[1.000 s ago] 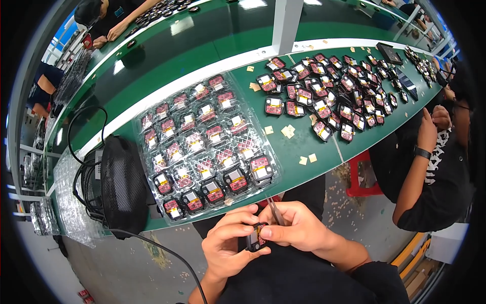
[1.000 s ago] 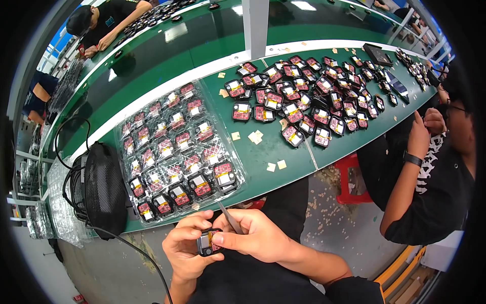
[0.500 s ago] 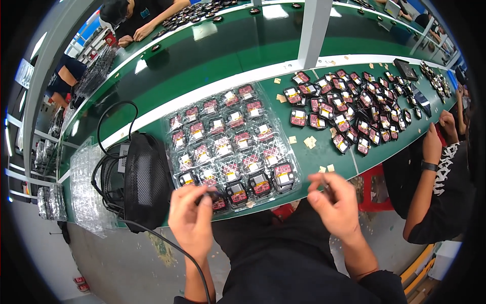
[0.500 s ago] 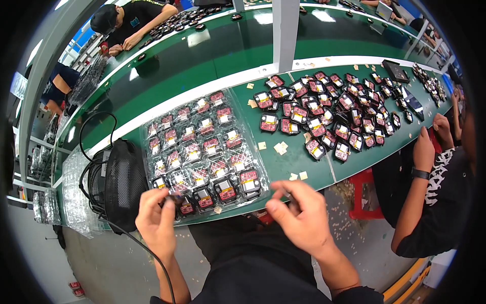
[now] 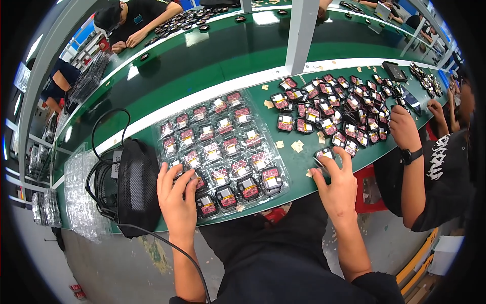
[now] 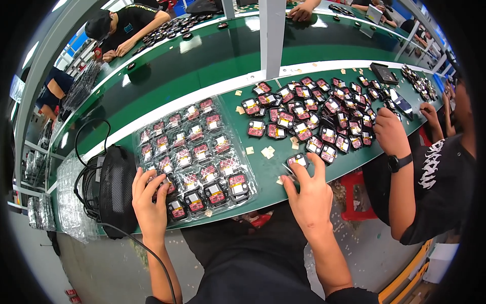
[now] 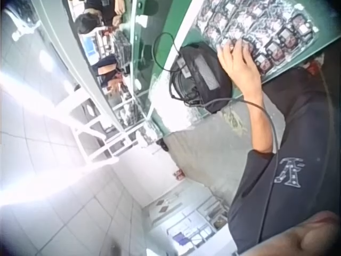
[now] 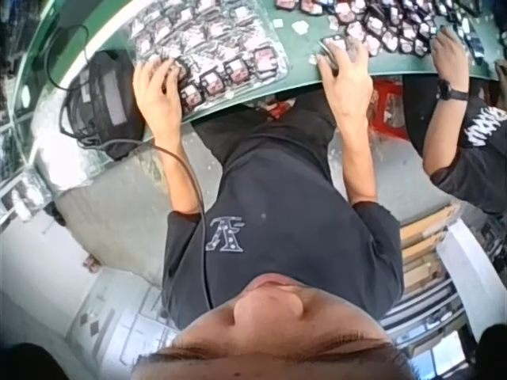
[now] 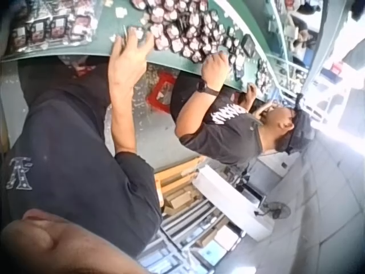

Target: Assembling and checking small electronic components on a factory line.

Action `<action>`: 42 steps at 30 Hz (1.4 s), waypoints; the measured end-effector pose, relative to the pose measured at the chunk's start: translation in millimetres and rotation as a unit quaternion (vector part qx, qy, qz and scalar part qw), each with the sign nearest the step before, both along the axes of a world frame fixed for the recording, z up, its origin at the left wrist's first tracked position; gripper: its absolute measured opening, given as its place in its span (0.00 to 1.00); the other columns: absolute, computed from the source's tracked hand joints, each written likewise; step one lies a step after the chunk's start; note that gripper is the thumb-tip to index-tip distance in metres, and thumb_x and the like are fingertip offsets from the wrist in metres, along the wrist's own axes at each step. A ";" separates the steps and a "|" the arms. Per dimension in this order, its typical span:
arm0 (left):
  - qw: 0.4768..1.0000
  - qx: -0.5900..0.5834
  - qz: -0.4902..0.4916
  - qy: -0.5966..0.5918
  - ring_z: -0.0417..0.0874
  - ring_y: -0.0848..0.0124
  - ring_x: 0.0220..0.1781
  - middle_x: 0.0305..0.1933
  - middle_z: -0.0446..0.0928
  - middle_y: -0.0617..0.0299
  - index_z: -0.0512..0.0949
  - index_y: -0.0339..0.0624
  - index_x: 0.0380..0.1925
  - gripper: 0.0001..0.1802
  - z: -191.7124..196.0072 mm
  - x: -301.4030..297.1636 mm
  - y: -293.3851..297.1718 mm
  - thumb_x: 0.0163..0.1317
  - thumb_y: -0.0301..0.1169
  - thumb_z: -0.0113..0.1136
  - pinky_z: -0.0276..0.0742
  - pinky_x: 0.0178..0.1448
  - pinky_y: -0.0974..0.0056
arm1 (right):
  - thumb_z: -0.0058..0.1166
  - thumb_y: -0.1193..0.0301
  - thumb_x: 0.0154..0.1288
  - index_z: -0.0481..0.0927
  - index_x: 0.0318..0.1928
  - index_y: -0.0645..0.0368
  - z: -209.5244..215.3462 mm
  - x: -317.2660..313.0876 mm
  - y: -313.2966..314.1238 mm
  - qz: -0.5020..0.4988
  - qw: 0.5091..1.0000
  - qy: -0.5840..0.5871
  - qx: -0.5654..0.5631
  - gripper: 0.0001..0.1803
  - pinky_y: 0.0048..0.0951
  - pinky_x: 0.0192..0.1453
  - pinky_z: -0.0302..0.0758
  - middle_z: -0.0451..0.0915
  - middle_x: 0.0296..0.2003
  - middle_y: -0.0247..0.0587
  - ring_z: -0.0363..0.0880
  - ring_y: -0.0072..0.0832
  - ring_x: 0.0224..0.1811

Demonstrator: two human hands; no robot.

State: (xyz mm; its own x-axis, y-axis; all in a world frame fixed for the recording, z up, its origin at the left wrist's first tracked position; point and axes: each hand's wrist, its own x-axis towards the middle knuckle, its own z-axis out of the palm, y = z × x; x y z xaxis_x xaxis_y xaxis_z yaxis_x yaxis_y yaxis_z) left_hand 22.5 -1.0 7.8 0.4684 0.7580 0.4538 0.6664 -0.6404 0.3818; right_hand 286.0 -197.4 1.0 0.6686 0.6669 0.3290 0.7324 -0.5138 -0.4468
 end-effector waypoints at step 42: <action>0.492 -0.652 -0.195 -0.543 0.78 0.54 0.68 0.66 0.72 0.47 0.75 0.36 0.60 0.33 -10.4 26.7 -111.9 0.55 0.23 0.80 0.71 0.75 0.51 | 0.66 0.77 0.51 0.89 0.47 0.59 14.5 -53.2 -10.1 0.329 0.930 -0.048 0.156 0.19 0.23 0.28 0.77 0.84 0.38 0.34 0.80 0.23 0.26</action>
